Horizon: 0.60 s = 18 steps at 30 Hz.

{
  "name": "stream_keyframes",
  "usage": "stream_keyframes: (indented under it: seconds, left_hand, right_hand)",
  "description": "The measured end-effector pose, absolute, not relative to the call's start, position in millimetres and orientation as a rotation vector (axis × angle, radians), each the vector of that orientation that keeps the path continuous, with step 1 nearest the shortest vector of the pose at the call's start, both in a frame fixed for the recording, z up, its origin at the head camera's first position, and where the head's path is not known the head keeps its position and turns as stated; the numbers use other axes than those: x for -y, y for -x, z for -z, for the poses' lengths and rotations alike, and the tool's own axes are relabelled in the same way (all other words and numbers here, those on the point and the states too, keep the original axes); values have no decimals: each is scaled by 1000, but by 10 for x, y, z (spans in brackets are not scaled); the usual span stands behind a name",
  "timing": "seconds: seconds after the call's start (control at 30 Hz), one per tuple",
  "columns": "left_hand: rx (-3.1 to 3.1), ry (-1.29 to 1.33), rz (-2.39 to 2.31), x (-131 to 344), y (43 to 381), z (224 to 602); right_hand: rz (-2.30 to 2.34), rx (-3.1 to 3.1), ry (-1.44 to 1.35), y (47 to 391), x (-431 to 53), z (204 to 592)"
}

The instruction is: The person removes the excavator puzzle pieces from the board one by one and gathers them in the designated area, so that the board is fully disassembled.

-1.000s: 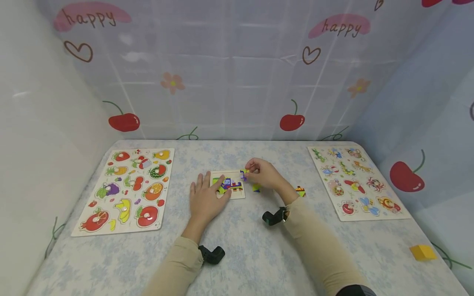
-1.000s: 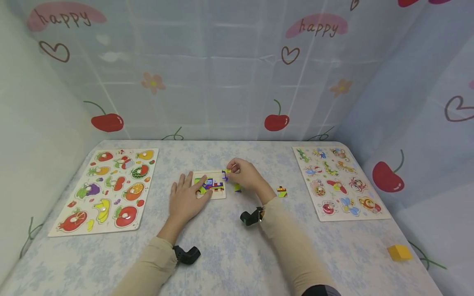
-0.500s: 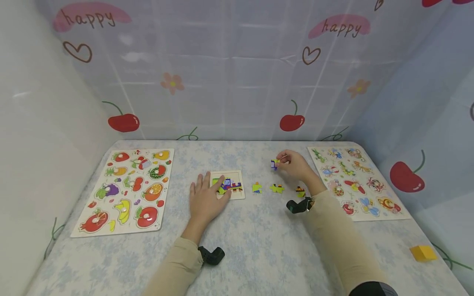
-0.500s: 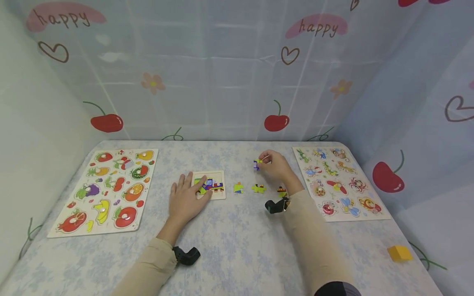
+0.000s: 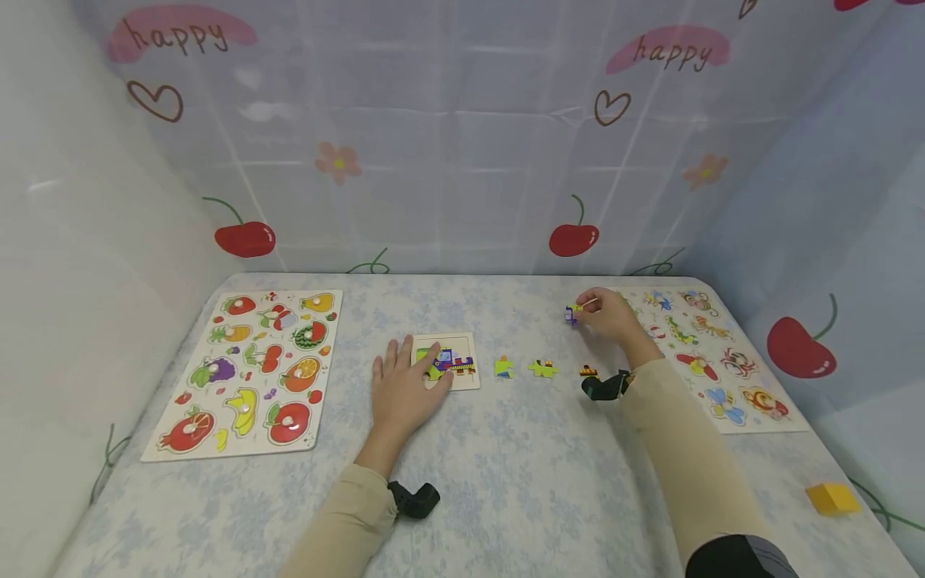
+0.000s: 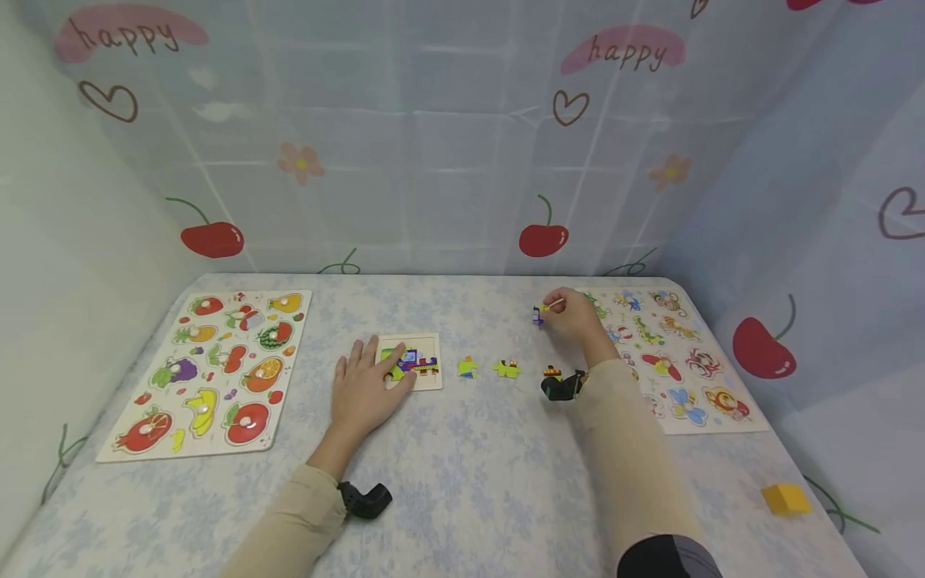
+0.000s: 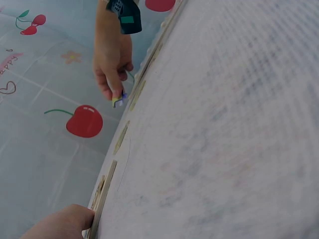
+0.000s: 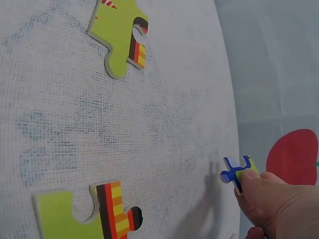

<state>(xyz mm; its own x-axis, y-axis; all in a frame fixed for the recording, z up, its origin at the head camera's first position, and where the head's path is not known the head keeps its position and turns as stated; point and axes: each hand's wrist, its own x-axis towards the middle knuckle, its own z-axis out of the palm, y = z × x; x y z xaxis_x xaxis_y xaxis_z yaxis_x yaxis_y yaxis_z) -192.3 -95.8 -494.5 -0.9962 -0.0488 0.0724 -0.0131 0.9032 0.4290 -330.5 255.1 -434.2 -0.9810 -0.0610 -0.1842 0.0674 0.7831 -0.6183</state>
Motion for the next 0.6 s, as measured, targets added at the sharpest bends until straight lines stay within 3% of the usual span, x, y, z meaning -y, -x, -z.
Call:
stream_keyframes:
  seconds: [0.6]
  left_hand:
    - [2975,-35,662,952,1936,4982]
  right_hand:
    - [679,-2901,45,3371,-2531,4389]
